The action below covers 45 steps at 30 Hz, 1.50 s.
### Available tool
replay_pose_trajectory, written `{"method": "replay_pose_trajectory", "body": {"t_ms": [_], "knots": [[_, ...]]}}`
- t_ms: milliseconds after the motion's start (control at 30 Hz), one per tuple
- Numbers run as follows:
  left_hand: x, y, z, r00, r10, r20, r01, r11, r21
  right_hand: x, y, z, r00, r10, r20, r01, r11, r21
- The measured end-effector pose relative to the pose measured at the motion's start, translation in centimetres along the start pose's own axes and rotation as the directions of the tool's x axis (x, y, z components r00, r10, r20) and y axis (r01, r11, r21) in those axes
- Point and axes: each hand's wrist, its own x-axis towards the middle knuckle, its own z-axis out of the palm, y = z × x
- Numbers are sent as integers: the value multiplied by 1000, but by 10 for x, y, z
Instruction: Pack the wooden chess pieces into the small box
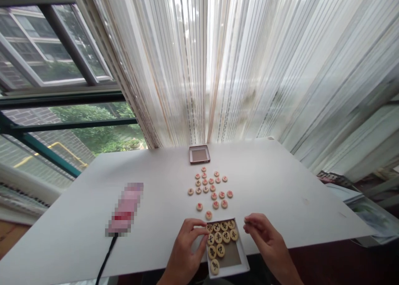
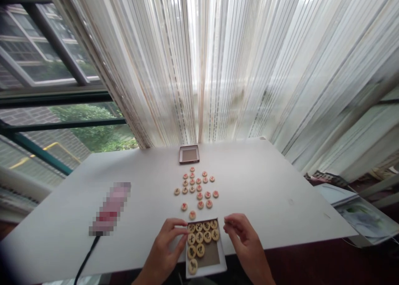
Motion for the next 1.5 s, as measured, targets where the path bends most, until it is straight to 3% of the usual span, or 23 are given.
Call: {"method": "replay_pose_trajectory", "body": {"t_ms": [333, 500, 600, 800, 933, 1067, 1200, 1300, 1500], "knots": [[-10, -21, 10, 1000, -9, 28, 5, 992, 129, -13, 4, 16, 992, 123, 37, -126, 987, 98], [-13, -22, 12, 1000, -24, 19, 20, 988, 156, -15, 9, 22, 975, 217, 54, -224, 942, 251], [-14, -19, 12, 1000, -25, 14, 22, 986, 163, -15, 9, 23, 968, 241, 66, -250, 940, 231], [-12, -11, 10, 998, -55, 13, 52, 986, 161, -14, 6, 16, 993, 120, -12, -121, 992, -32], [-13, -8, 10, 1000, -24, 0, 24, 979, 203, -19, -1, 15, 989, 116, 92, -100, 982, -161], [-22, -5, 15, 991, 34, -129, 1, 965, 262, -27, -14, 22, 988, 35, 154, 0, 975, -223], [-33, 8, 24, 986, -131, -107, 157, 943, 292, -32, -23, 29, 974, -59, 218, 110, 967, -229], [-36, 21, 29, 954, -288, -86, 299, 884, 360, -35, -20, 34, 949, -54, 310, 136, 959, -249], [-32, 29, 29, 923, -385, 11, 332, 810, 484, -38, -3, 45, 897, -51, 438, 192, 940, -282]]}}
